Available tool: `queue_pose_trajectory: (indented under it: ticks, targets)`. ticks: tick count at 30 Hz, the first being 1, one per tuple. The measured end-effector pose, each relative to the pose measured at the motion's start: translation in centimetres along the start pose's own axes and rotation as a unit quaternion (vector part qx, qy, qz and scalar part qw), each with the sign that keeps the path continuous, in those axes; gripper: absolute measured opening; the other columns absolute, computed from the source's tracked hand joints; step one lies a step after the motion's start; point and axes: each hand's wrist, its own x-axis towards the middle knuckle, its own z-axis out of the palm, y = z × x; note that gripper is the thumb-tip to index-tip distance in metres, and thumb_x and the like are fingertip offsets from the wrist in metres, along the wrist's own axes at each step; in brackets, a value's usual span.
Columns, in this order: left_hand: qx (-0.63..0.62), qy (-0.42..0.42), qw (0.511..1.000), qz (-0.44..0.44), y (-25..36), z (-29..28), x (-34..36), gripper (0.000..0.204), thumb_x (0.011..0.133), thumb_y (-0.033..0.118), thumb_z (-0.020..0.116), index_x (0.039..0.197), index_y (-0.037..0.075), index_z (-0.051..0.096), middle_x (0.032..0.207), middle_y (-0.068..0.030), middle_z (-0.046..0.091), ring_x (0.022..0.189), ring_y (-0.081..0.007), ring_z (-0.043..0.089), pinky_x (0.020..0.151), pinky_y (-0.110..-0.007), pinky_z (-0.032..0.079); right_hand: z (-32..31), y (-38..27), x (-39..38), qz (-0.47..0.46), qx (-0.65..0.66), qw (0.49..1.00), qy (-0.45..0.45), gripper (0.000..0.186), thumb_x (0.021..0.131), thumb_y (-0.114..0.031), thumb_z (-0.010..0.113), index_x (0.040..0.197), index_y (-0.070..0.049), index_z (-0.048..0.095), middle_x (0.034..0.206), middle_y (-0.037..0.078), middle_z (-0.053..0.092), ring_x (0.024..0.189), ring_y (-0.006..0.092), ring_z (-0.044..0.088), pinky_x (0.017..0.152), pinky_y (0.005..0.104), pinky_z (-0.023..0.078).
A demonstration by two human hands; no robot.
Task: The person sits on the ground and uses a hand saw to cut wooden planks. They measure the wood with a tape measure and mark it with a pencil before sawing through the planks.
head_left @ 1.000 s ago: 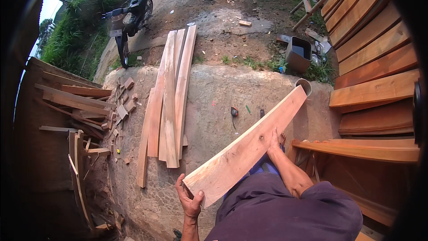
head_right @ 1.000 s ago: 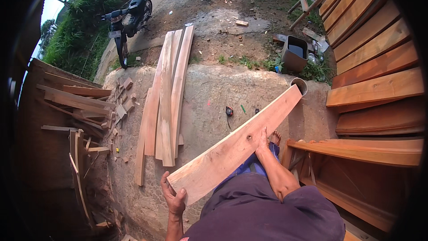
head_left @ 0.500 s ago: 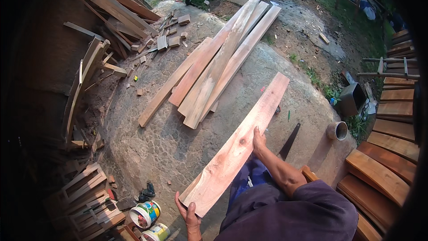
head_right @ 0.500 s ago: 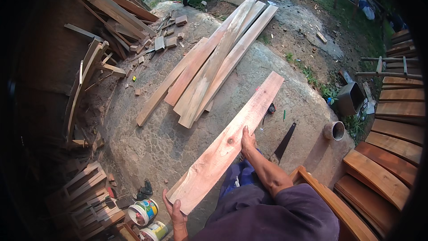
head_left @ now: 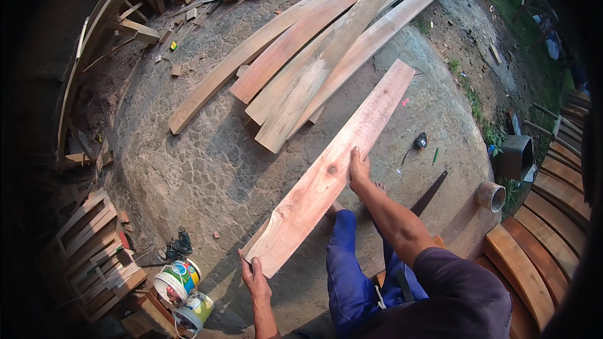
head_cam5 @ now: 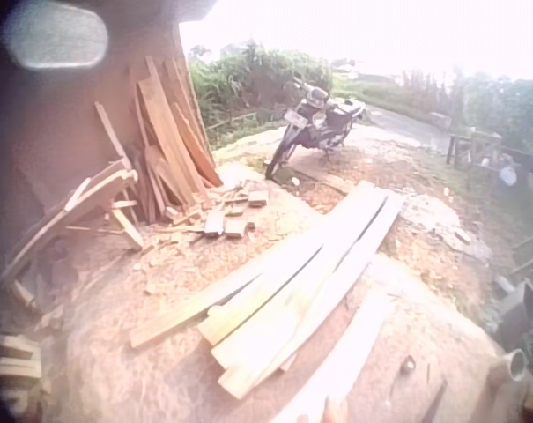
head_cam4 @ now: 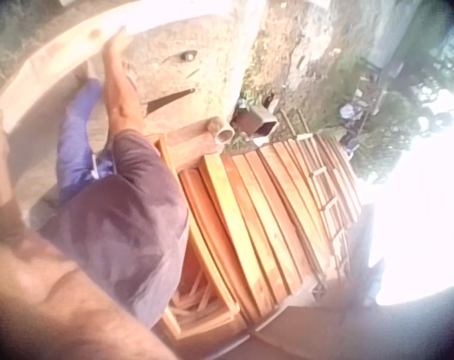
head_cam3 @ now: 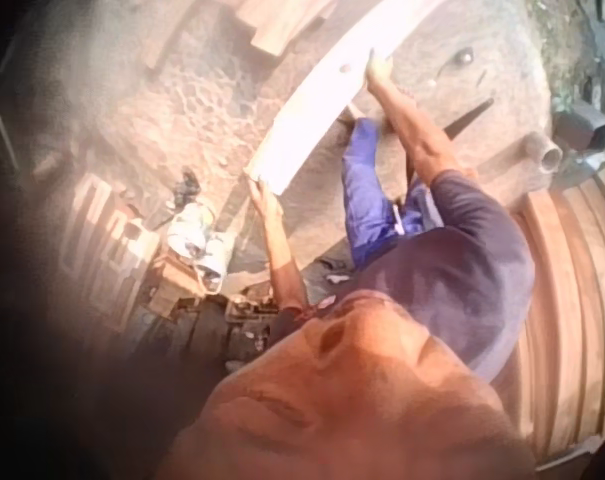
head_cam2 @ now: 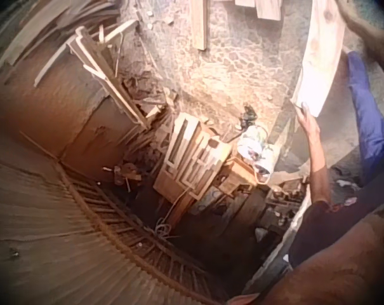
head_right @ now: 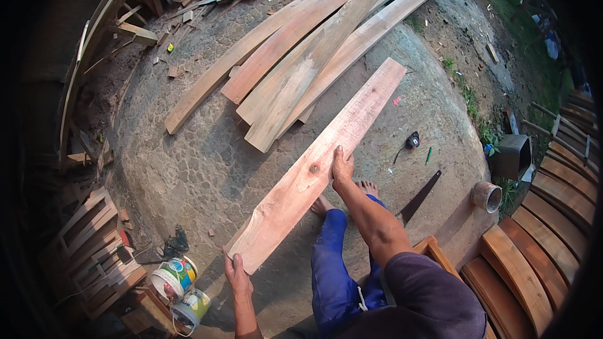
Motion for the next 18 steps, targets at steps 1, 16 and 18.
queue_pose_trajectory:
  ticks: [1, 16, 18]
  targets:
    - [-0.01, -0.007, 1.0, 0.014, -1.7, -0.6, 2.2, 0.072, 0.107, 0.023, 0.056, 0.166, 0.006, 0.018, 0.161, -0.017, 0.04, 0.143, -0.0269, 0.044, 0.119, -0.038, 0.033, 0.1, 1.0, 0.9, 0.036, 0.006, 0.999, -0.038, 0.077, 0.097, -0.051, 0.069, 0.151, -0.005, 0.04, 0.137, 0.018, 0.061, 0.118, 0.0292, 0.065, 0.098, 0.0458, 0.054]
    - [0.086, 0.119, 0.985, -0.087, -24.6, -5.2, 34.3, 0.083, 0.098, 0.051, 0.062, 0.165, 0.016, 0.026, 0.166, -0.0184, 0.032, 0.148, -0.0364, 0.039, 0.121, -0.05, 0.031, -12.9, 4.4, 24.1, -0.21, -0.557, 0.774, -0.217, 0.058, 0.098, -0.04, 0.061, 0.138, 0.002, 0.061, 0.124, 0.026, 0.07, 0.113, 0.04, 0.07, 0.099, 0.0451, 0.054]
    - [0.089, 0.12, 0.985, -0.086, -26.4, -5.2, 37.7, 0.086, 0.098, 0.054, 0.062, 0.166, 0.017, 0.023, 0.166, -0.0188, 0.032, 0.148, -0.0387, 0.039, 0.121, -0.052, 0.029, -18.6, 4.0, 28.3, -0.216, -0.564, 0.787, -0.124, 0.054, 0.098, -0.037, 0.061, 0.136, 0.0, 0.063, 0.123, 0.025, 0.071, 0.114, 0.0404, 0.069, 0.099, 0.0455, 0.053]
